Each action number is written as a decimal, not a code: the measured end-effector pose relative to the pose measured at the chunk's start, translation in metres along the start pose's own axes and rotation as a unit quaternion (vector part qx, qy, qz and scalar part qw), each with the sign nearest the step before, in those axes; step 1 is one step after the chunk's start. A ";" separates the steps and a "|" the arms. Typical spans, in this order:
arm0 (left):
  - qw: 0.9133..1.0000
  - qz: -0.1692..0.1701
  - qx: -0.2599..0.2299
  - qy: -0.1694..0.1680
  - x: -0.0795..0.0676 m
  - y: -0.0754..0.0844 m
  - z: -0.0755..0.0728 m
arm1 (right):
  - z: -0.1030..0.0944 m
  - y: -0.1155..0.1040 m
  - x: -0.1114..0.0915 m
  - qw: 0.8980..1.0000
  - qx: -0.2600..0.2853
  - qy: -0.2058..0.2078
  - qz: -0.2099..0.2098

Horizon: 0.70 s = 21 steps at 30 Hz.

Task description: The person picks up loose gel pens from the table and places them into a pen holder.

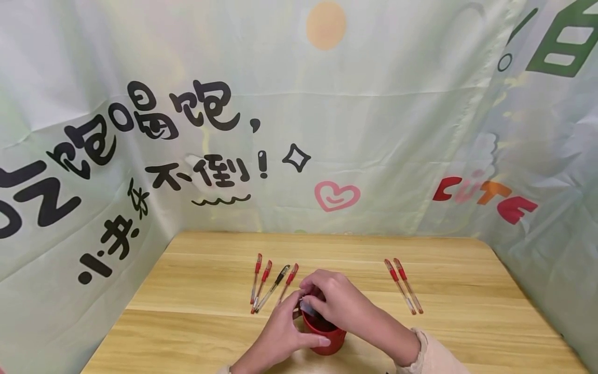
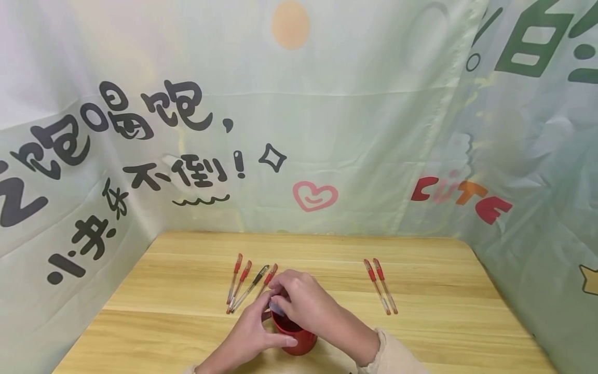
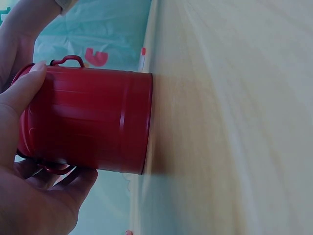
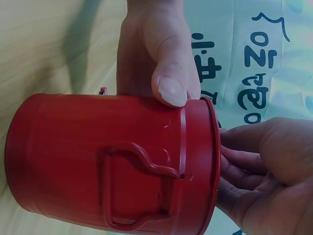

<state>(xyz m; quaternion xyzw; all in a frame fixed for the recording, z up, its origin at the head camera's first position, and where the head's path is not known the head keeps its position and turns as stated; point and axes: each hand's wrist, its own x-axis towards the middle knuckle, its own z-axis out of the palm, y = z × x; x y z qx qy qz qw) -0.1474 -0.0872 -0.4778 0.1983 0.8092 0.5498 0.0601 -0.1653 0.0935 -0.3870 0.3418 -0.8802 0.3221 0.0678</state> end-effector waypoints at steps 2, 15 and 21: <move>1.000 0.000 -0.005 -0.001 0.000 0.000 0.000 | -0.001 0.000 0.000 1.000 -0.001 -0.002 0.003; 1.000 -0.025 -0.007 0.003 0.000 0.001 0.000 | -0.017 0.006 0.000 1.000 -0.010 0.015 0.013; 0.999 -0.036 0.000 0.007 0.000 0.001 0.001 | -0.026 0.011 -0.001 0.999 -0.008 0.025 0.046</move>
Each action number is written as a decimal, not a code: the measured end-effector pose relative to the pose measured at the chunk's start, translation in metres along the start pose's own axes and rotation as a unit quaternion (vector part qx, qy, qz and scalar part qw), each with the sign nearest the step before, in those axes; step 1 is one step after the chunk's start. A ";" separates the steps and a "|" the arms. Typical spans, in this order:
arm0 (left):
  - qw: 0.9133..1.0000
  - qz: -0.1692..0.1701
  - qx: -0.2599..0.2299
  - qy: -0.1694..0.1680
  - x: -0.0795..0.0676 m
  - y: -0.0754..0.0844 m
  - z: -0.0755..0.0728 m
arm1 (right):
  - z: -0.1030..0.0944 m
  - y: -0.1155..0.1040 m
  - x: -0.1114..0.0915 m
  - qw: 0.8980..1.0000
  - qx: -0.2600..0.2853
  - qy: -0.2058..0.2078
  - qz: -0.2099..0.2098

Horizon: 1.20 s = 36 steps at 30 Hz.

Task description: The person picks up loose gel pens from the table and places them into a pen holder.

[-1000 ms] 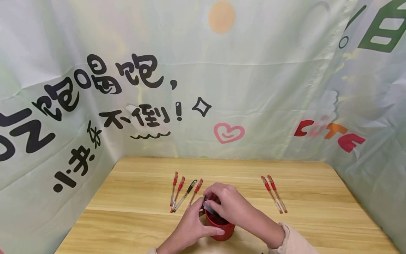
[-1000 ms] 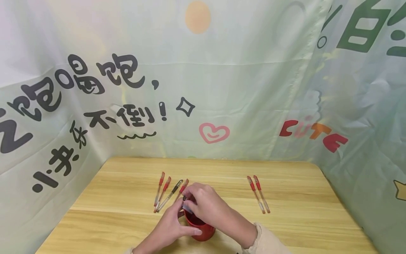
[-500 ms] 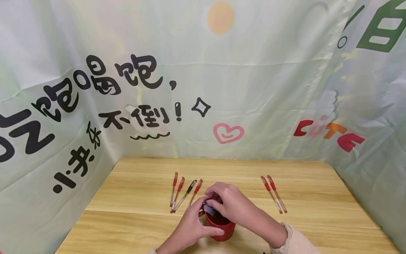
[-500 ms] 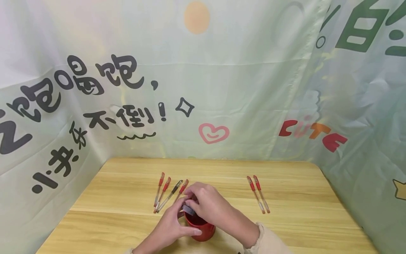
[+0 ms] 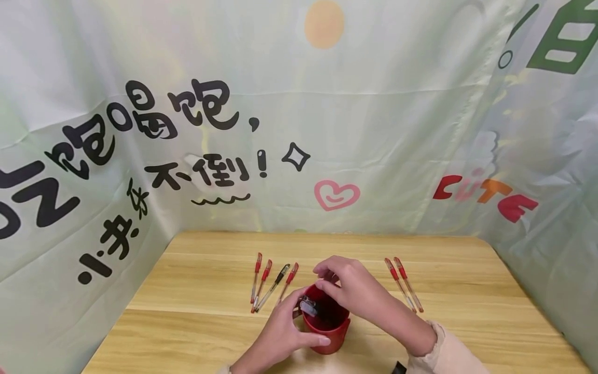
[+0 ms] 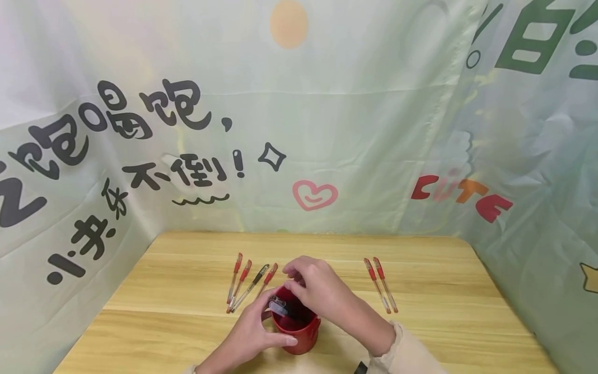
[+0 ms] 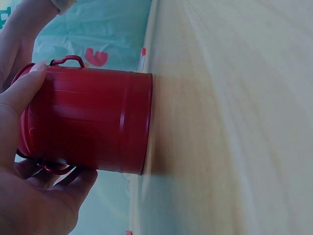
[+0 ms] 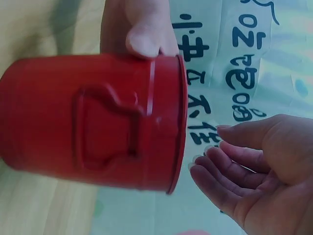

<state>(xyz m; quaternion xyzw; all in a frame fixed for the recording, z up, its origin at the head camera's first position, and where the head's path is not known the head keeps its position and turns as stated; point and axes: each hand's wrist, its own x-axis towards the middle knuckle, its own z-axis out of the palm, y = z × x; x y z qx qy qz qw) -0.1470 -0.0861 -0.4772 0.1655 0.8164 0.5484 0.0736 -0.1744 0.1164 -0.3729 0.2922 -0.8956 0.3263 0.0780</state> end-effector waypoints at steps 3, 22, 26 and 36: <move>1.000 0.003 -0.006 0.000 0.000 0.000 0.000 | -0.005 0.006 -0.001 1.000 -0.008 0.013 0.008; 1.000 -0.002 -0.028 0.005 0.001 0.000 0.002 | -0.021 0.080 -0.009 0.990 -0.067 0.088 0.091; 1.000 -0.007 -0.025 0.004 0.001 0.001 0.002 | -0.024 0.100 -0.013 0.987 -0.071 0.091 0.110; 1.000 -0.006 -0.029 0.002 0.001 0.001 0.001 | -0.036 0.141 -0.020 0.980 -0.076 0.080 0.165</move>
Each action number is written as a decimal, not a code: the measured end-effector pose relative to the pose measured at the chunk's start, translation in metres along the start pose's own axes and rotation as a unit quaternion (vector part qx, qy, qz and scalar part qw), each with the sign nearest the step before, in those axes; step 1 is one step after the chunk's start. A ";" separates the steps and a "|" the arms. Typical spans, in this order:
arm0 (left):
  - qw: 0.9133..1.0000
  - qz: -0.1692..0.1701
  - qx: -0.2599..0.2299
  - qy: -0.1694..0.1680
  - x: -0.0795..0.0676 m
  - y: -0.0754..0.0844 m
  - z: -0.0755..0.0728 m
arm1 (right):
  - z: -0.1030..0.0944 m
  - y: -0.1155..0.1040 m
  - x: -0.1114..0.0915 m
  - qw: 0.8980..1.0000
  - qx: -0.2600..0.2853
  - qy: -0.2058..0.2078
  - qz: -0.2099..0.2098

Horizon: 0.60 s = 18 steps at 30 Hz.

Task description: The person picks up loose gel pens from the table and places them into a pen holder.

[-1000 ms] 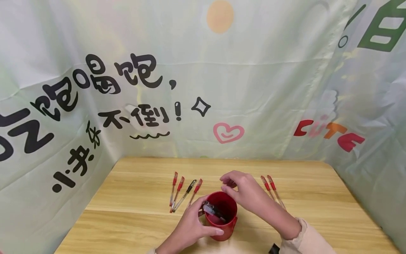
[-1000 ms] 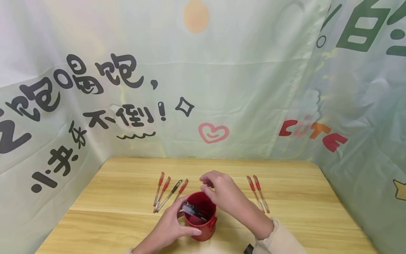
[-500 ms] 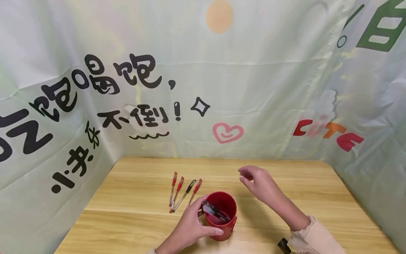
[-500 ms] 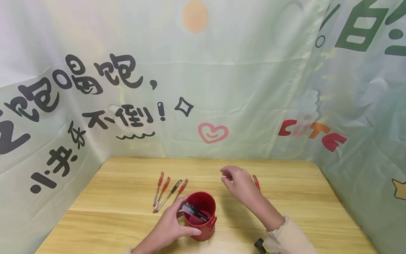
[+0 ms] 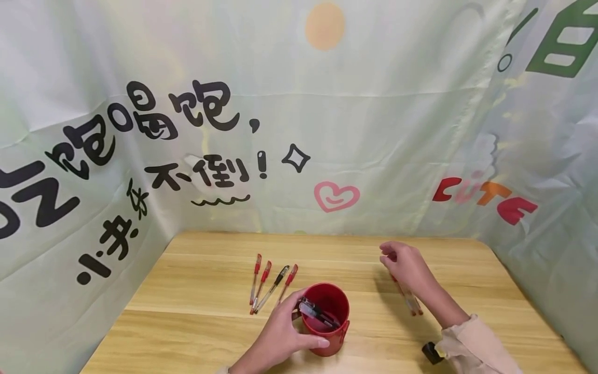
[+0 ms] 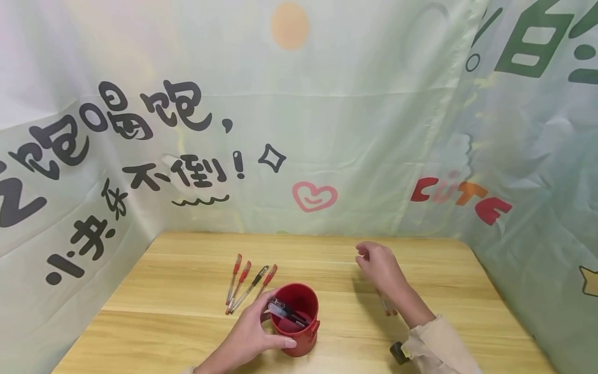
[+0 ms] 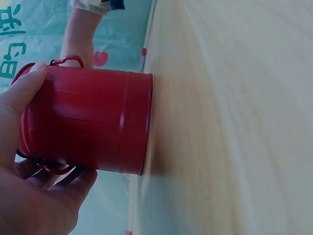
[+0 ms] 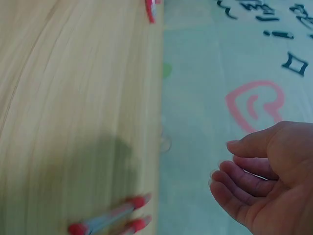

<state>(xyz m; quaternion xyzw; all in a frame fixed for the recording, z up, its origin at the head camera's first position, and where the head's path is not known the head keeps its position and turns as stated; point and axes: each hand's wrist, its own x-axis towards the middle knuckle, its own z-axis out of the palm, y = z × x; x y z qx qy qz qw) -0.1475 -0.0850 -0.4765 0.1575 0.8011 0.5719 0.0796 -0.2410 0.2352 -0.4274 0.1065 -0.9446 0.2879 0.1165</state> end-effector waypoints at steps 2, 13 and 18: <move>1.000 -0.001 0.002 0.001 0.000 0.000 0.000 | 0.000 0.008 0.002 1.000 -0.005 -0.002 0.010; 1.000 -0.011 0.011 0.005 0.000 0.000 0.000 | 0.002 0.049 0.012 0.995 -0.054 -0.029 0.074; 1.000 -0.012 0.016 0.006 0.000 0.000 0.000 | 0.006 0.058 0.013 0.992 -0.061 -0.040 0.100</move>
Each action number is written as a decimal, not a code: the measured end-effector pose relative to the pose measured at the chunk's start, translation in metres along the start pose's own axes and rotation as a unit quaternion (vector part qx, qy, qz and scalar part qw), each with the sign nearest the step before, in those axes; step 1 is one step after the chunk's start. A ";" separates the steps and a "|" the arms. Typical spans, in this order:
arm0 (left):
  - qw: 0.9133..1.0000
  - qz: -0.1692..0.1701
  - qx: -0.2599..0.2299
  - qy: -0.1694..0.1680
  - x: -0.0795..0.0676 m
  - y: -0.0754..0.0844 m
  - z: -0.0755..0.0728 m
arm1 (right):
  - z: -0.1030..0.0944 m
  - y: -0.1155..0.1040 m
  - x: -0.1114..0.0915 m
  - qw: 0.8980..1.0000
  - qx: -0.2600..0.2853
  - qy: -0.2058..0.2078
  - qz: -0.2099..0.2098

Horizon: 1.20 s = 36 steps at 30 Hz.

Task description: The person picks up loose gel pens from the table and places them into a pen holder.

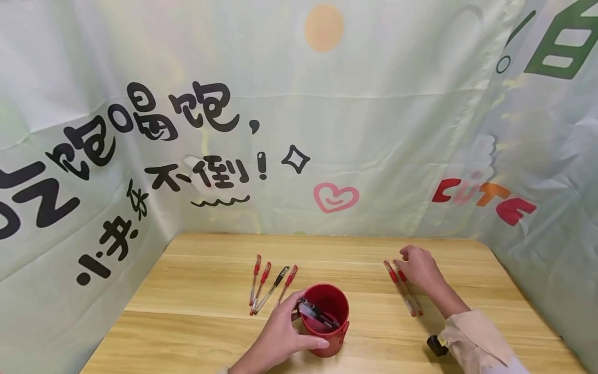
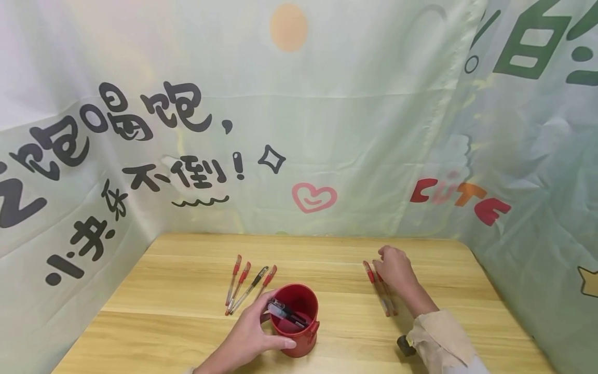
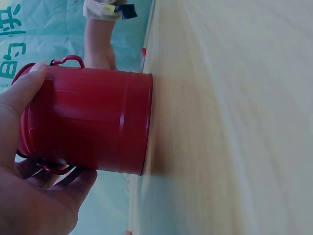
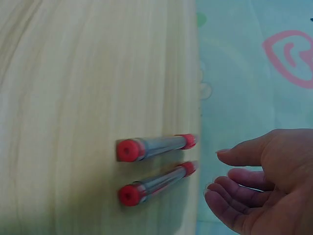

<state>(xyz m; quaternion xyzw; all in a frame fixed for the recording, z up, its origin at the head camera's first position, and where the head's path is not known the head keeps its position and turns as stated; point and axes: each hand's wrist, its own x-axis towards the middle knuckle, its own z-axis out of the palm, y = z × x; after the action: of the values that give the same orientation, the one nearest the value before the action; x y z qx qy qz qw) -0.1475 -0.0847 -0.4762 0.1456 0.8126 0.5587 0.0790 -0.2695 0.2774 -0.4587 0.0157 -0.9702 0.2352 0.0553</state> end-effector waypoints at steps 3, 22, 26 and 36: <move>1.000 -0.003 0.002 0.001 0.000 0.000 0.000 | 0.003 0.003 0.001 1.000 0.004 -0.012 0.013; 1.000 0.017 -0.018 -0.007 0.000 -0.002 0.001 | 0.014 0.014 0.006 0.999 0.009 -0.040 0.017; 0.999 0.021 -0.022 -0.009 0.000 -0.002 0.001 | 0.017 0.016 0.007 0.999 0.011 -0.044 0.012; 1.000 0.013 -0.017 -0.005 0.000 -0.002 0.001 | 0.016 0.016 0.008 0.999 -0.005 -0.042 0.018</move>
<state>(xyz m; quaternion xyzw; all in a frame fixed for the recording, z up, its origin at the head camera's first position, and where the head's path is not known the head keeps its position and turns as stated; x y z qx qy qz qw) -0.1475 -0.0845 -0.4779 0.1579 0.8006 0.5727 0.0782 -0.2804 0.2843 -0.4789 0.0083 -0.9731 0.2301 0.0104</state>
